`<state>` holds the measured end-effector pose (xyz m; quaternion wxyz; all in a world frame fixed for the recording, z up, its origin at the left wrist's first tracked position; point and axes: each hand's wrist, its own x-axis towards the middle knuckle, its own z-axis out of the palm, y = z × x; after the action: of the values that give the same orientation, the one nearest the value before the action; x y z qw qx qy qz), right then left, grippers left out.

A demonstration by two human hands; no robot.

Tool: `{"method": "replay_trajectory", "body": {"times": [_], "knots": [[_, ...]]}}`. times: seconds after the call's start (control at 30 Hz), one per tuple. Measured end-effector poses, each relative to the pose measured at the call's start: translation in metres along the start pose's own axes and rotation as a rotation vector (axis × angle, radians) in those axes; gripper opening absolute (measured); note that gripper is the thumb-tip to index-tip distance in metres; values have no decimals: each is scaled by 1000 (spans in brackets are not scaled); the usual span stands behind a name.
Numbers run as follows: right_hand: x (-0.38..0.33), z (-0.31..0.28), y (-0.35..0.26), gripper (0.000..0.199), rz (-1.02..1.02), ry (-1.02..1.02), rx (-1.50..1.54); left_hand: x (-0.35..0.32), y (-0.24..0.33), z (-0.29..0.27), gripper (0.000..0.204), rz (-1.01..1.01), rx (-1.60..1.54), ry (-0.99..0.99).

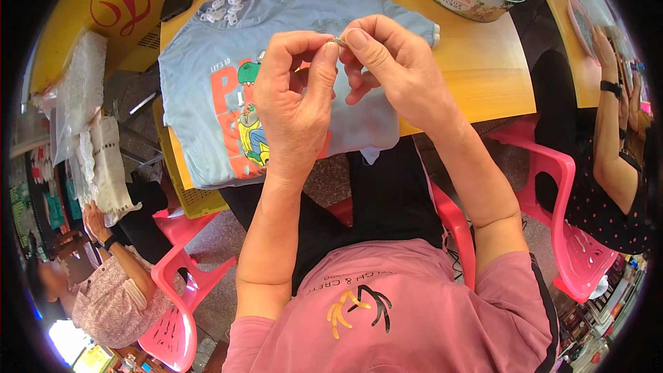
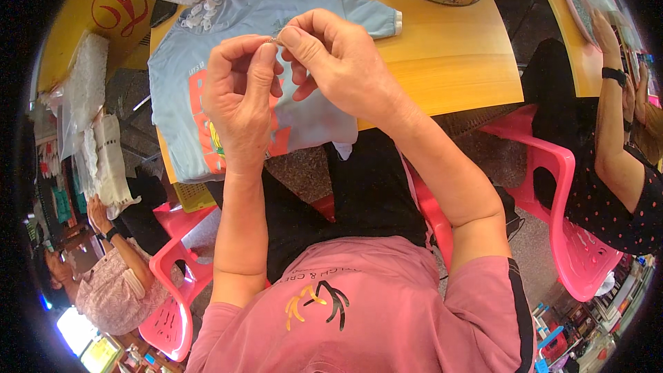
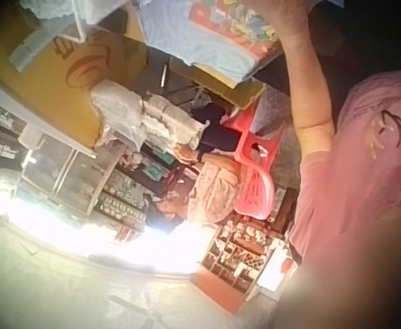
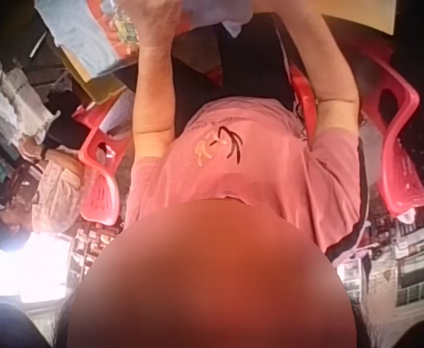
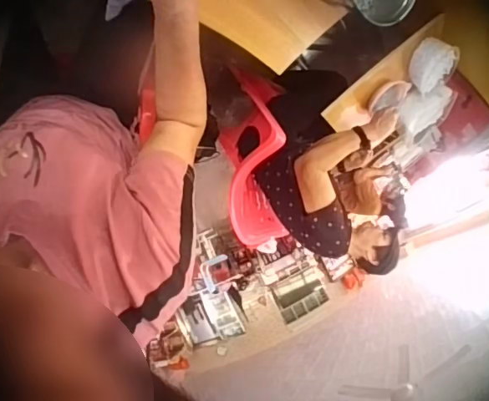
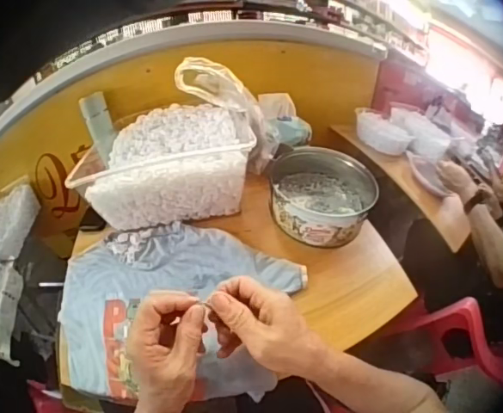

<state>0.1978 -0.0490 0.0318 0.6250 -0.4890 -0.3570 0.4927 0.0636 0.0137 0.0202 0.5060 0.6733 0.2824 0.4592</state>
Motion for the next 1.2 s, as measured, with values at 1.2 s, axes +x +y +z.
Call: {"method": "replay_trajectory", "body": {"times": [1.2], "knots": [[2,-6,-15,31,297,-148,321,6,-11,4,20,545,374,74]]}}
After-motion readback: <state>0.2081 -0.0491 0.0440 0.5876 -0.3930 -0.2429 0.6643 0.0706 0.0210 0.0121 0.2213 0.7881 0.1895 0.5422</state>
